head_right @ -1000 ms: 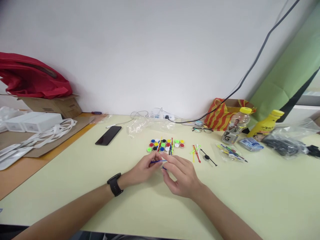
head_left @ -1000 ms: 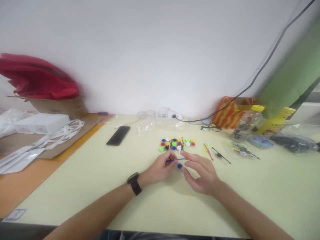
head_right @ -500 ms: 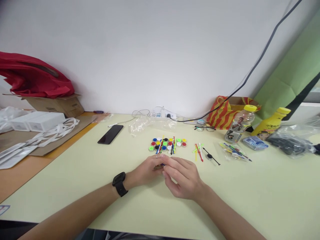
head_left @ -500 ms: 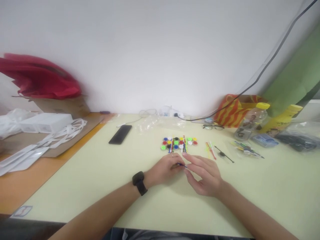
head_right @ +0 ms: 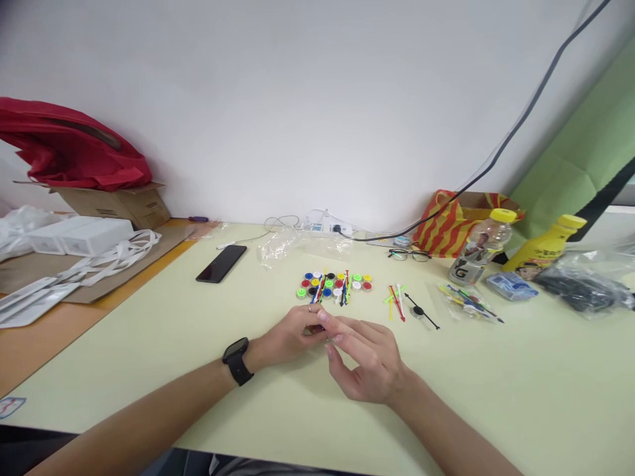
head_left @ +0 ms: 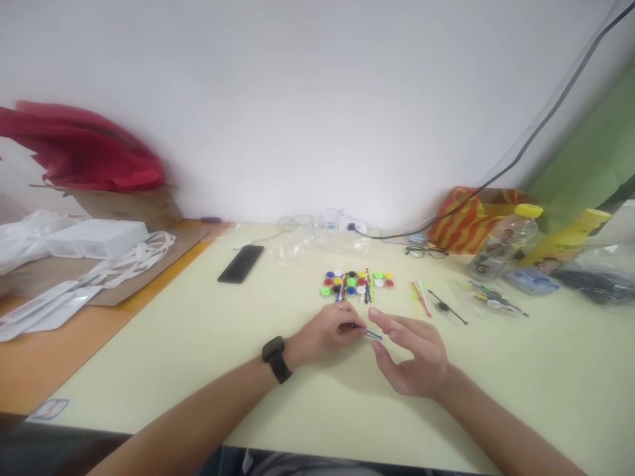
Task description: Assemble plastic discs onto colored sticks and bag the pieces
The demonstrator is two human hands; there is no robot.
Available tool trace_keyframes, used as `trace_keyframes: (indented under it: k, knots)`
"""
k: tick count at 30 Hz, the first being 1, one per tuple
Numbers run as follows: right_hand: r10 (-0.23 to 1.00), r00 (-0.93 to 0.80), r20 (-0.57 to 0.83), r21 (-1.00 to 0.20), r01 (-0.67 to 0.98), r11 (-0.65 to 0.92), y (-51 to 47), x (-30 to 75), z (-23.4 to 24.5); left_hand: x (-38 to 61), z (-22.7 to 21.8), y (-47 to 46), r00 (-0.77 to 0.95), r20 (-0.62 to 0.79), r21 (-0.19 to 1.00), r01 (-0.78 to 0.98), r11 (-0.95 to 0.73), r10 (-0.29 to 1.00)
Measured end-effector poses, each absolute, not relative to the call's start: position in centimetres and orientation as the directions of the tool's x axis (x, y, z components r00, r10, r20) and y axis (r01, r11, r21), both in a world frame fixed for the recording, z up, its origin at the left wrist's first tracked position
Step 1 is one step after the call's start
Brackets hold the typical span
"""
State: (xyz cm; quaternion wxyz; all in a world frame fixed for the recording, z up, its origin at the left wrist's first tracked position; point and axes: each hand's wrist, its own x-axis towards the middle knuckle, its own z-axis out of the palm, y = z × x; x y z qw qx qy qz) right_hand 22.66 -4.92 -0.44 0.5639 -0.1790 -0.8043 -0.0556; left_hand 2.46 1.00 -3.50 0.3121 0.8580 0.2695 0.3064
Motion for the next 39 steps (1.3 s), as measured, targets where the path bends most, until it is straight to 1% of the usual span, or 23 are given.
trace_keyframes:
  k: [6, 15, 24, 29, 33, 35, 36, 37, 38, 39]
  knots:
    - [0.220, -0.264, 0.939, -0.107, 0.385, 0.917, -5.0, 22.8, -0.1, 2.5, -3.4, 0.9, 0.666, 0.355, 0.700, 0.275, -0.659, 0.656]
    - [0.254, -0.269, 0.929, -0.107, 0.461, 0.881, -4.7, 23.2, -0.4, 2.1, -4.3, 1.2, 0.657, 0.384, 0.732, 0.212, -0.648, 0.649]
    - [0.217, -0.277, 0.936, -0.058, 0.486, 0.872, -4.4, 23.4, -0.3, 1.9, -3.4, 1.0, 0.682, 0.317, 0.725, 0.274, -0.632, 0.659]
    - [0.252, -0.255, 0.933, -0.084, 0.529, 0.845, -4.2, 23.5, -0.1, 1.8, -2.8, 0.6, 0.687, 0.315, 0.710, 0.288, -0.643, 0.655]
    - [0.255, -0.243, 0.936, -0.094, 0.526, 0.845, -4.3, 23.5, -0.2, 1.8, -2.7, 0.4, 0.680, 0.320, 0.698, 0.302, -0.649, 0.660]
    - [0.290, -0.235, 0.928, -0.137, 0.510, 0.849, -4.3, 23.6, -0.4, 1.8, -2.6, 0.4, 0.679, 0.322, 0.692, 0.308, -0.653, 0.660]
    - [0.337, -0.224, 0.914, -0.191, 0.495, 0.847, -4.3, 23.6, -0.4, 1.8, -2.6, 0.4, 0.678, 0.325, 0.690, 0.307, -0.655, 0.660]
    - [0.408, -0.203, 0.890, -0.278, 0.467, 0.839, -4.3, 23.7, -0.4, 1.8, -2.5, 0.4, 0.676, 0.330, 0.690, 0.304, -0.657, 0.659]
    - [0.495, -0.175, 0.851, -0.393, 0.414, 0.821, -4.3, 23.8, -0.4, 1.8, -2.5, 0.4, 0.676, 0.333, 0.691, 0.300, -0.658, 0.657]
    - [0.589, -0.147, 0.795, -0.523, 0.325, 0.788, -4.2, 24.0, -0.4, 1.8, -2.4, 0.5, 0.677, 0.333, 0.693, 0.296, -0.658, 0.656]
